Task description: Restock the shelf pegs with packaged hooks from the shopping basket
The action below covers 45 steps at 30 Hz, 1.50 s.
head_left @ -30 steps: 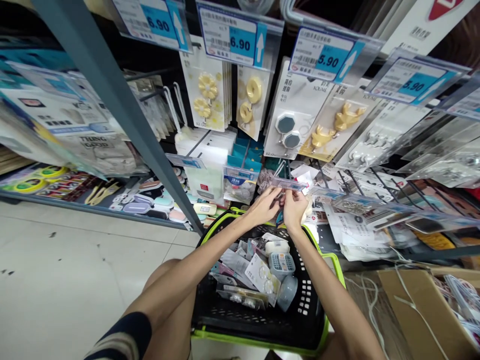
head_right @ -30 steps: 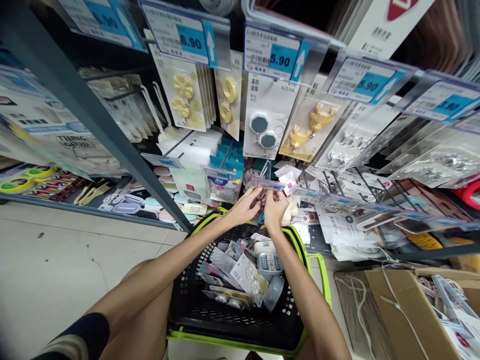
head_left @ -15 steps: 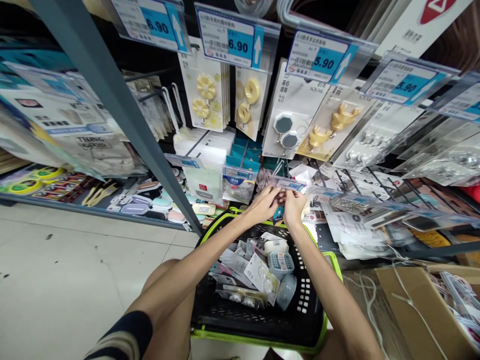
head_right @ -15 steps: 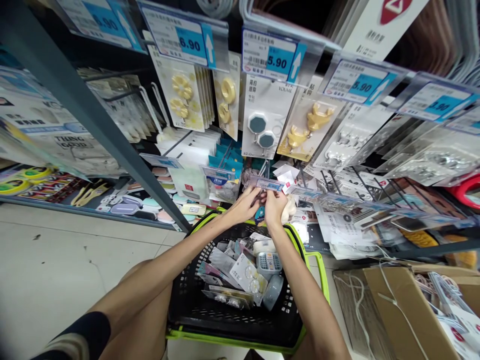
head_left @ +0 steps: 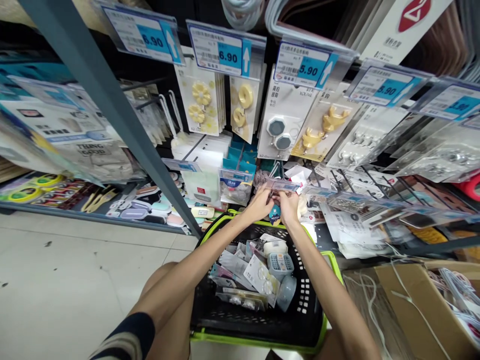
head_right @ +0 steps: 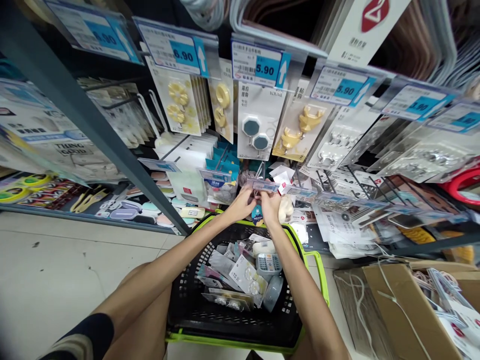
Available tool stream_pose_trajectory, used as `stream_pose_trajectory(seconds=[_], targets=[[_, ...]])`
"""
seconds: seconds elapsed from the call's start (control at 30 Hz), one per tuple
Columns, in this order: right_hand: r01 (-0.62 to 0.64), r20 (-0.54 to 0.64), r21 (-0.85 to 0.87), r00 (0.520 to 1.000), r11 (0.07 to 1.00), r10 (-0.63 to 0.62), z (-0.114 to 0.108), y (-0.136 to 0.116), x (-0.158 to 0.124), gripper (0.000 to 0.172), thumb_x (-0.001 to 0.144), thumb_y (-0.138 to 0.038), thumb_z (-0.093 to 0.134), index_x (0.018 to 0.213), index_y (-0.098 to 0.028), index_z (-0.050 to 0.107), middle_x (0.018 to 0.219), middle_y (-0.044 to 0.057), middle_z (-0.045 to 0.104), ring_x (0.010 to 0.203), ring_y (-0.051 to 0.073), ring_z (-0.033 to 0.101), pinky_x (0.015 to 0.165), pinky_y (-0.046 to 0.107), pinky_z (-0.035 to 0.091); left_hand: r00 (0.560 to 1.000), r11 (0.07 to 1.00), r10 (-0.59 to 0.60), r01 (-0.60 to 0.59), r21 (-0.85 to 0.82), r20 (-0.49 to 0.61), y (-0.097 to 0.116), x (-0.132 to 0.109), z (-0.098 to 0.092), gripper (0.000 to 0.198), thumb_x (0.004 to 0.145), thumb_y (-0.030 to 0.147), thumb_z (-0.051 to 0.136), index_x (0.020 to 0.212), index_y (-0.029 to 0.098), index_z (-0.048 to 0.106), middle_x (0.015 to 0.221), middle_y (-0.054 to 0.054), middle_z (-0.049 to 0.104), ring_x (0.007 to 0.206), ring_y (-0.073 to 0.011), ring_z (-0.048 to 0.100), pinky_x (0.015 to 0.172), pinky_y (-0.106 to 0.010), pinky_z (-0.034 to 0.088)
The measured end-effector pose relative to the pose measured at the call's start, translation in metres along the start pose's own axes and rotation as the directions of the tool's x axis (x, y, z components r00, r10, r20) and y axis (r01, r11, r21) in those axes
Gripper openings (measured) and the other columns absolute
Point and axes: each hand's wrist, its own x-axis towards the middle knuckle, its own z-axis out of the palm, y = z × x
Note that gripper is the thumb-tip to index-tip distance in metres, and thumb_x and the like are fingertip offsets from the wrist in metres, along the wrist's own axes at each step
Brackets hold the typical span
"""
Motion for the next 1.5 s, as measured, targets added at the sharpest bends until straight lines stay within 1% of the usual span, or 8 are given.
stream_pose_trajectory(seconds=[0.13,0.33,0.77,0.97,1.07,1.2,1.33,1.5], targets=[[0.206,0.167,-0.217,0.971,0.954,-0.171,-0.005,0.012,-0.002,0.026,0.081,-0.032,0.066,0.104,-0.019,0.062,0.101,0.006,0.074,0.096,0.019,0.070,0.095,0.038,0.055,0.999,0.997,-0.025,0.023,0.075,0.029,-0.013,-0.010,0.000,0.048,0.092,0.016,0.049,0.140,0.016,0.047,0.147,-0.018,0.049,0.143,-0.0300,0.040,0.120,-0.052,0.036],[0.501,0.435,-0.561,0.856,0.658,-0.281,-0.017,0.024,-0.008,0.035,0.090,-0.028,0.055,0.124,-0.017,0.058,0.130,0.016,0.062,0.124,0.027,0.057,0.111,0.049,0.043,1.000,0.943,-0.014,0.015,0.331,-0.006,-0.008,-0.031,-0.006,0.049,0.089,0.024,0.058,0.137,0.014,0.050,0.139,-0.019,0.049,0.132,-0.0344,0.048,0.109,-0.052,0.046],[0.461,0.437,-0.710,0.881,0.533,-0.180,-0.024,0.018,0.009,0.017,0.091,-0.029,0.049,0.098,-0.018,0.059,0.101,0.012,0.063,0.099,0.027,0.060,0.094,0.045,0.050,0.998,0.936,0.029,-0.007,0.353,-0.058,0.006,-0.039,-0.002,0.026,0.094,0.017,0.050,0.120,0.015,0.053,0.123,-0.014,0.057,0.116,-0.0268,0.056,0.101,-0.041,0.050],[0.562,0.437,-0.557,0.824,0.611,-0.360,-0.017,-0.005,-0.016,0.024,0.096,-0.024,0.045,0.104,-0.021,0.067,0.113,0.011,0.070,0.112,0.024,0.063,0.105,0.042,0.047,0.997,0.912,-0.072,0.055,0.406,0.027,0.009,-0.037,-0.012,0.028,0.088,0.012,0.054,0.115,0.017,0.059,0.120,-0.014,0.060,0.112,-0.0287,0.056,0.099,-0.046,0.050],[0.446,0.271,-0.481,0.894,0.755,-0.356,-0.011,-0.014,-0.033,0.019,0.095,-0.030,0.051,0.100,-0.021,0.068,0.108,0.009,0.072,0.107,0.023,0.066,0.102,0.041,0.050,0.992,0.955,-0.113,0.123,0.271,-0.052,0.015,-0.032,-0.016,0.021,0.086,0.013,0.057,0.105,0.018,0.064,0.112,-0.012,0.064,0.109,-0.0279,0.057,0.098,-0.045,0.050],[0.086,0.116,-0.137,0.991,0.987,-0.071,-0.006,-0.019,-0.048,0.028,0.087,-0.041,0.066,0.106,-0.022,0.060,0.100,0.005,0.075,0.087,0.019,0.072,0.086,0.036,0.059,0.927,0.946,-0.295,0.250,-0.206,-0.230,0.030,-0.024,-0.022,0.017,0.090,0.020,0.058,0.105,0.019,0.065,0.109,-0.009,0.069,0.104,-0.0227,0.064,0.096,-0.041,0.052],[-0.075,0.064,0.122,0.996,0.990,0.067,-0.008,-0.023,-0.057,0.043,0.078,-0.045,0.077,0.109,-0.024,0.055,0.092,0.000,0.076,0.071,0.013,0.071,0.071,0.028,0.060,0.878,0.729,-0.452,0.262,-0.632,-0.159,0.044,-0.023,-0.027,0.027,0.090,0.030,0.063,0.116,0.019,0.061,0.124,-0.012,0.069,0.107,-0.0203,0.067,0.091,-0.035,0.054],[-0.028,-0.041,0.254,0.998,0.967,0.040,-0.009,-0.031,-0.062,0.037,0.076,-0.045,0.078,0.097,-0.024,0.057,0.083,-0.003,0.072,0.060,0.009,0.062,0.057,0.021,0.055,0.903,0.703,-0.378,0.136,-0.698,-0.205,0.054,-0.027,-0.032,0.023,0.085,0.025,0.068,0.102,0.022,0.054,0.142,-0.011,0.059,0.123,-0.0206,0.062,0.094,-0.032,0.053]])
